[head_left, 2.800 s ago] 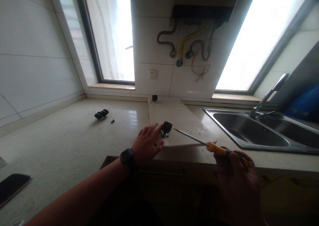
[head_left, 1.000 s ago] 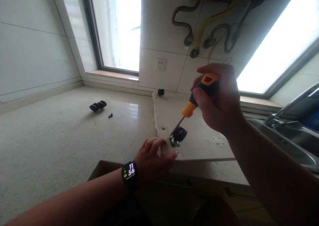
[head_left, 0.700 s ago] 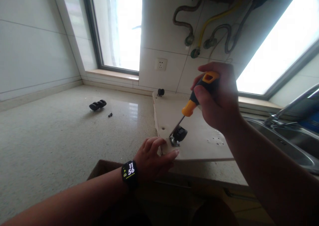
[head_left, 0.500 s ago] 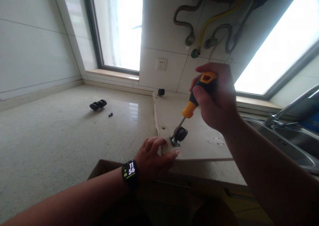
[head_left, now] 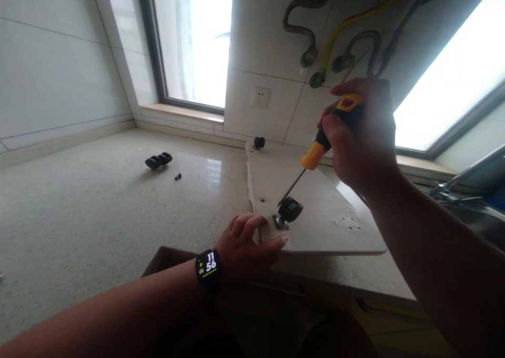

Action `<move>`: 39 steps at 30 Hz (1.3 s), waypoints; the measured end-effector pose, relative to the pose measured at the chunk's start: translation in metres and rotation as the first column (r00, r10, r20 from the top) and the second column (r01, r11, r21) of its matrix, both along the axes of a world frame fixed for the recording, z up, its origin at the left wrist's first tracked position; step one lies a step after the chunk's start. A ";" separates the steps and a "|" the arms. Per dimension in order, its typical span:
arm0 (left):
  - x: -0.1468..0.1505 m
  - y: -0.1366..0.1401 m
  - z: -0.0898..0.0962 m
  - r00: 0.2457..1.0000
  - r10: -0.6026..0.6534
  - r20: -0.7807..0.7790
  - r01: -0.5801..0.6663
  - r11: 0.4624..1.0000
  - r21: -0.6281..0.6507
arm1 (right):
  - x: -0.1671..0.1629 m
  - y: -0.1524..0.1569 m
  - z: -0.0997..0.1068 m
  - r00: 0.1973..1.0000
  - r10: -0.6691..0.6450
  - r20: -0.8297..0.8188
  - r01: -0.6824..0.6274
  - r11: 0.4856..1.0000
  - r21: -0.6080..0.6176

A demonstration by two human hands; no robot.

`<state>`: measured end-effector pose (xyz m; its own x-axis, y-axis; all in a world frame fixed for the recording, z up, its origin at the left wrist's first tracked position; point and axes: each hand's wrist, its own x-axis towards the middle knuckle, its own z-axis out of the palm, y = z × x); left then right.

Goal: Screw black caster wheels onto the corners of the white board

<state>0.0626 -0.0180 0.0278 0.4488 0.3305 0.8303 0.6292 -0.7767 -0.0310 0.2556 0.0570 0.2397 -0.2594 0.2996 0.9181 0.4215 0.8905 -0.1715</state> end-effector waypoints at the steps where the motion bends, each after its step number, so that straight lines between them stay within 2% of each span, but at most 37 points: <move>1: 0.000 0.000 0.000 1.000 0.001 -0.003 -0.001 1.000 -0.002 | 0.002 0.002 0.002 1.000 -0.003 -0.018 0.003 1.000 0.019; 4: 0.000 -0.001 0.000 1.000 0.002 -0.014 -0.002 1.000 -0.005 | 0.004 0.003 0.004 0.996 -0.017 -0.084 0.022 0.998 0.056; 7: 0.000 -0.001 0.001 1.000 0.001 -0.017 -0.001 1.000 0.002 | 0.002 -0.003 0.002 0.993 -0.030 -0.112 0.031 0.999 0.006; 14: 0.000 0.000 0.001 1.000 0.002 -0.023 -0.002 1.000 -0.001 | -0.006 -0.009 -0.012 0.998 -0.026 -0.066 0.019 0.995 -0.101; 32: 0.000 0.000 0.000 1.000 -0.014 -0.024 0.014 1.000 -0.010 | -0.014 -0.011 -0.021 0.995 -0.092 0.043 0.093 0.995 -0.023; 37: 0.000 0.000 0.000 1.000 -0.005 -0.022 0.004 1.000 -0.013 | -0.016 -0.011 -0.023 0.994 -0.071 0.081 0.068 0.997 0.037; 39: 0.000 0.000 0.000 1.000 -0.009 -0.018 0.009 1.000 -0.010 | -0.017 -0.013 -0.024 0.994 -0.063 0.084 0.062 0.998 0.016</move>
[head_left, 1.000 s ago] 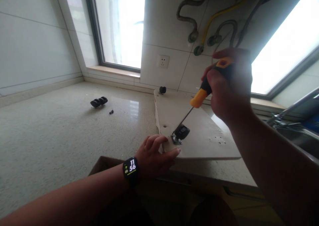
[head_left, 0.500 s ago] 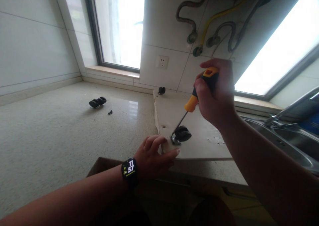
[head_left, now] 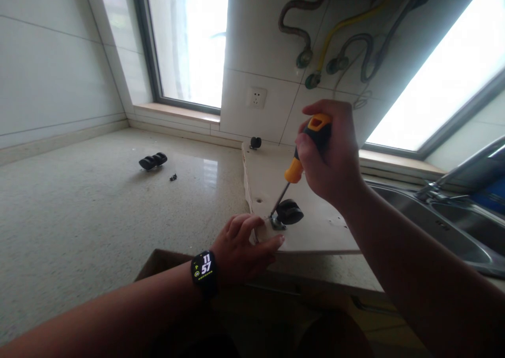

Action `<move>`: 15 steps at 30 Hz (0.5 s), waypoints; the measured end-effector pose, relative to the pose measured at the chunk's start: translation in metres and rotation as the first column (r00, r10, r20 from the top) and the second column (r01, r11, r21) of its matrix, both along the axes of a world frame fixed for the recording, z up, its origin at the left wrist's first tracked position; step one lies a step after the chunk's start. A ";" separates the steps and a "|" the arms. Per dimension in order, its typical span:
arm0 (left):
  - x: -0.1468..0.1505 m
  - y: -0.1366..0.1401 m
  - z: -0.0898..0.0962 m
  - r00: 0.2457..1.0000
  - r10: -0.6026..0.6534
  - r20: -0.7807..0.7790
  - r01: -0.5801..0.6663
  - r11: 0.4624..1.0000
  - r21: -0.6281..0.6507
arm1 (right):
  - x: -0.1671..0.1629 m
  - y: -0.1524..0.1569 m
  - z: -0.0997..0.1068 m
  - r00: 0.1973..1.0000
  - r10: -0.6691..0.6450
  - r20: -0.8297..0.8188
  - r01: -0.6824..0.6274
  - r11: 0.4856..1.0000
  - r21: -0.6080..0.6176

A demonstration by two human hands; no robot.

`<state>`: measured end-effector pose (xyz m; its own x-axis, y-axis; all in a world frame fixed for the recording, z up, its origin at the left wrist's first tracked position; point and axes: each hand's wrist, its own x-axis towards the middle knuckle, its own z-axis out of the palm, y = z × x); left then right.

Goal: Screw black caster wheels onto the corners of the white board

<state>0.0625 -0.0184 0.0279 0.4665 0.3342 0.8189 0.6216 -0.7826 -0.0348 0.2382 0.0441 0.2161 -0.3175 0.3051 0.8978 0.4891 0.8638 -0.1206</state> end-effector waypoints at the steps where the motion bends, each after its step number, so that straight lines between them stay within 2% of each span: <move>1: 0.000 0.000 0.000 1.000 -0.003 0.000 0.003 1.000 0.000 | -0.001 -0.001 0.000 1.000 0.003 -0.001 -0.003 1.000 -0.014; 9: 0.000 0.000 0.001 1.000 0.014 -0.008 -0.013 1.000 0.007 | 0.002 -0.006 0.004 0.999 0.022 0.035 -0.016 0.984 -0.179; 15: 0.001 -0.001 0.000 1.000 0.008 -0.003 -0.008 1.000 0.004 | 0.009 -0.007 0.020 0.977 0.211 0.023 -0.187 0.909 -0.373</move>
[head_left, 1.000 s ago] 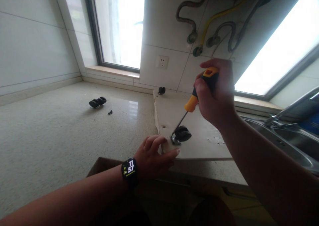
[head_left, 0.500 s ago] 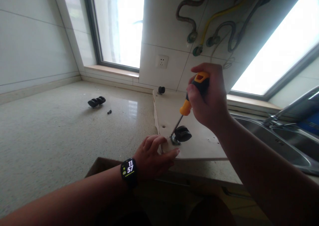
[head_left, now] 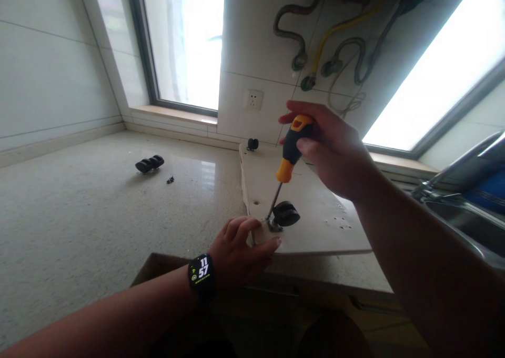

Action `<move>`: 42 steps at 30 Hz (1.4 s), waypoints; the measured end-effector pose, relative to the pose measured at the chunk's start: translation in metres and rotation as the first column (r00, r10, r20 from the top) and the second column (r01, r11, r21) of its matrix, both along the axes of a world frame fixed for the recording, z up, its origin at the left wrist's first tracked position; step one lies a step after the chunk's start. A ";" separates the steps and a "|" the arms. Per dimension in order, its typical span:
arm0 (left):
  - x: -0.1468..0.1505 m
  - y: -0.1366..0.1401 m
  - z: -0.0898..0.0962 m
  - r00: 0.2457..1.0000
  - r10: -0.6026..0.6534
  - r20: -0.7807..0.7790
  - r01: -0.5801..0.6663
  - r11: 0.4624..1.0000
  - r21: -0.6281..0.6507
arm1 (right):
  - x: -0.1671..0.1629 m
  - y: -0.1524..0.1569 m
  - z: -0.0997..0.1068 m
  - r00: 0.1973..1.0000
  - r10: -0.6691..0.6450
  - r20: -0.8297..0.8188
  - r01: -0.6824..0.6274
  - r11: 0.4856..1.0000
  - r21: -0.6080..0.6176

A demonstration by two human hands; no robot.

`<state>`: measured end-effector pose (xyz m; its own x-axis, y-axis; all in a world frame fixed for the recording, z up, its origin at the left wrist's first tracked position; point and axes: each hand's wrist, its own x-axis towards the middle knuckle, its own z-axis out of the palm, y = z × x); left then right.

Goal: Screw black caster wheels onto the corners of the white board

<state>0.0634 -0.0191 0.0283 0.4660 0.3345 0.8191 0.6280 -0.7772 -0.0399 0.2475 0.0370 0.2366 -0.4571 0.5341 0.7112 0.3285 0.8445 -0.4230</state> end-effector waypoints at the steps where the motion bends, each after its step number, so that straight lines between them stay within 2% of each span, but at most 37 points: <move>1: 0.000 0.000 0.000 1.000 0.003 0.000 -0.003 1.000 -0.003 | 0.000 -0.001 0.001 1.000 0.001 0.003 -0.001 1.000 -0.004; 7: 0.000 0.000 0.002 1.000 -0.010 0.008 0.010 1.000 0.009 | 0.001 -0.003 0.003 0.987 -0.145 0.063 0.133 0.977 0.165; 9: 0.000 0.000 0.002 1.000 -0.010 0.006 0.010 1.000 0.005 | 0.002 -0.002 0.004 0.989 -0.132 0.068 0.122 0.983 0.136; 12: 0.000 -0.001 0.003 1.000 -0.012 -0.003 0.012 1.000 -0.004 | 0.003 0.000 0.007 0.998 -0.025 0.061 0.025 1.000 0.009; 14: 0.000 -0.001 0.003 1.000 -0.011 -0.003 0.011 1.000 0.001 | 0.003 0.000 0.008 0.999 -0.004 0.050 0.006 0.999 -0.032; 21: 0.000 -0.001 0.004 1.000 -0.014 0.001 0.014 1.000 0.009 | 0.003 0.000 0.008 0.979 -0.194 0.066 0.179 0.967 0.179; 23: 0.000 -0.001 0.004 1.000 -0.014 -0.001 0.014 1.000 0.008 | 0.004 0.002 0.010 0.980 -0.184 0.070 0.171 0.973 0.157; 27: 0.001 -0.001 0.004 1.000 -0.008 0.006 0.008 1.000 0.009 | 0.005 0.003 0.013 0.999 -0.014 0.053 0.015 1.000 -0.012; 29: 0.001 -0.001 0.004 1.000 -0.011 0.010 0.011 1.000 0.011 | 0.004 0.001 0.013 0.999 -0.002 0.047 0.004 0.999 -0.043; 32: 0.000 -0.001 0.003 1.000 -0.009 0.008 0.009 1.000 0.007 | 0.001 -0.003 0.013 0.991 -0.109 0.077 0.104 0.992 0.067; 34: 0.000 -0.001 0.002 1.000 0.000 0.002 0.000 1.000 0.005 | 0.001 -0.004 0.012 0.977 -0.193 0.086 0.177 0.970 0.166; 36: -0.001 -0.001 0.002 1.000 0.000 0.002 0.000 1.000 0.010 | 0.002 -0.002 0.013 0.970 -0.227 0.089 0.205 0.956 0.210; 38: -0.001 -0.001 0.002 1.000 -0.005 0.004 0.005 1.000 0.011 | 0.004 0.000 0.015 0.976 -0.194 0.101 0.175 0.969 0.172; 42: -0.001 -0.002 0.001 1.000 -0.005 0.000 0.005 1.000 -0.009 | 0.008 0.002 0.019 0.993 -0.031 0.115 0.031 0.999 -0.004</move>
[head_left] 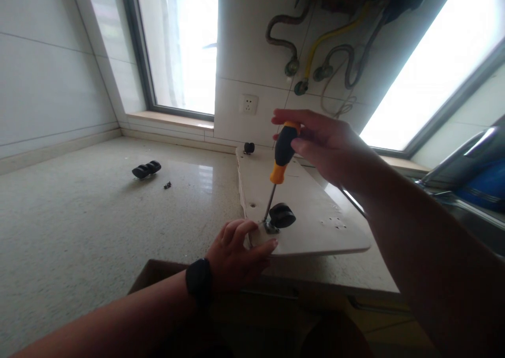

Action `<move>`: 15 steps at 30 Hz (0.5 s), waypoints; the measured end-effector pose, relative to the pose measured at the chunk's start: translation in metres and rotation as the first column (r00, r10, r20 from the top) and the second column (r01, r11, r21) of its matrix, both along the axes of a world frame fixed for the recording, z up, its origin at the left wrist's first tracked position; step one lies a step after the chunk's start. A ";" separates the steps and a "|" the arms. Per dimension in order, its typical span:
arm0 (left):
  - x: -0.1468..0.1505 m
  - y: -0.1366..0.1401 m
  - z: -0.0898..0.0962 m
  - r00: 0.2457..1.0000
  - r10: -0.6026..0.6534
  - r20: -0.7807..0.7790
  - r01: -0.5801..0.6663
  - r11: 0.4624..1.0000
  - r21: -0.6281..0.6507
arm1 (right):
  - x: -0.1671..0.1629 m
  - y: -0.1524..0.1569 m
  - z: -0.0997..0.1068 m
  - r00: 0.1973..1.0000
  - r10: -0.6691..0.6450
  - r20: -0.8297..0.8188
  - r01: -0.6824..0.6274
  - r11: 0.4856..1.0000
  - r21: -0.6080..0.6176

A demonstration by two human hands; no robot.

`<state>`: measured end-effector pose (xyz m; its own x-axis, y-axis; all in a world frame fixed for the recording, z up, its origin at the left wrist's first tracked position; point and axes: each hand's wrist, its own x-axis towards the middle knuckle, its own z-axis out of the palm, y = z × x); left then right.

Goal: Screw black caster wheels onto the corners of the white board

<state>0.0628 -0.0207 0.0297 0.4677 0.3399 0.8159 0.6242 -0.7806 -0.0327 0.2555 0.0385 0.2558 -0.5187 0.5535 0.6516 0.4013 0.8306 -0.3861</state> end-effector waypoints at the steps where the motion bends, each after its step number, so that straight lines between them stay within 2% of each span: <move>1: 0.000 0.000 0.000 1.000 -0.003 0.000 0.003 1.000 0.002 | 0.000 0.000 0.000 1.000 0.019 -0.002 -0.019 1.000 -0.016; 4: -0.001 0.001 -0.001 1.000 -0.016 0.000 0.016 1.000 0.016 | -0.001 -0.001 0.000 0.999 -0.042 -0.004 0.042 0.997 0.072; 7: -0.001 0.001 -0.001 1.000 -0.025 -0.005 0.025 1.000 0.016 | -0.001 -0.001 -0.002 0.980 -0.197 0.012 0.189 0.956 0.226; 9: -0.001 0.001 0.000 1.000 -0.017 -0.008 0.017 1.000 0.013 | 0.000 -0.001 -0.002 0.971 -0.237 0.027 0.222 0.939 0.261; 11: -0.001 0.001 -0.001 1.000 -0.005 -0.010 0.005 1.000 0.011 | 0.003 0.000 -0.001 0.982 -0.187 0.041 0.175 0.964 0.200; 13: 0.000 0.001 -0.001 1.000 -0.001 -0.009 0.001 1.000 0.008 | 0.006 -0.001 0.002 0.996 -0.075 0.050 0.071 0.994 0.078; 15: 0.000 0.001 -0.002 1.000 -0.004 -0.008 0.004 1.000 0.009 | 0.006 -0.004 0.005 0.999 0.010 0.047 -0.009 1.000 -0.019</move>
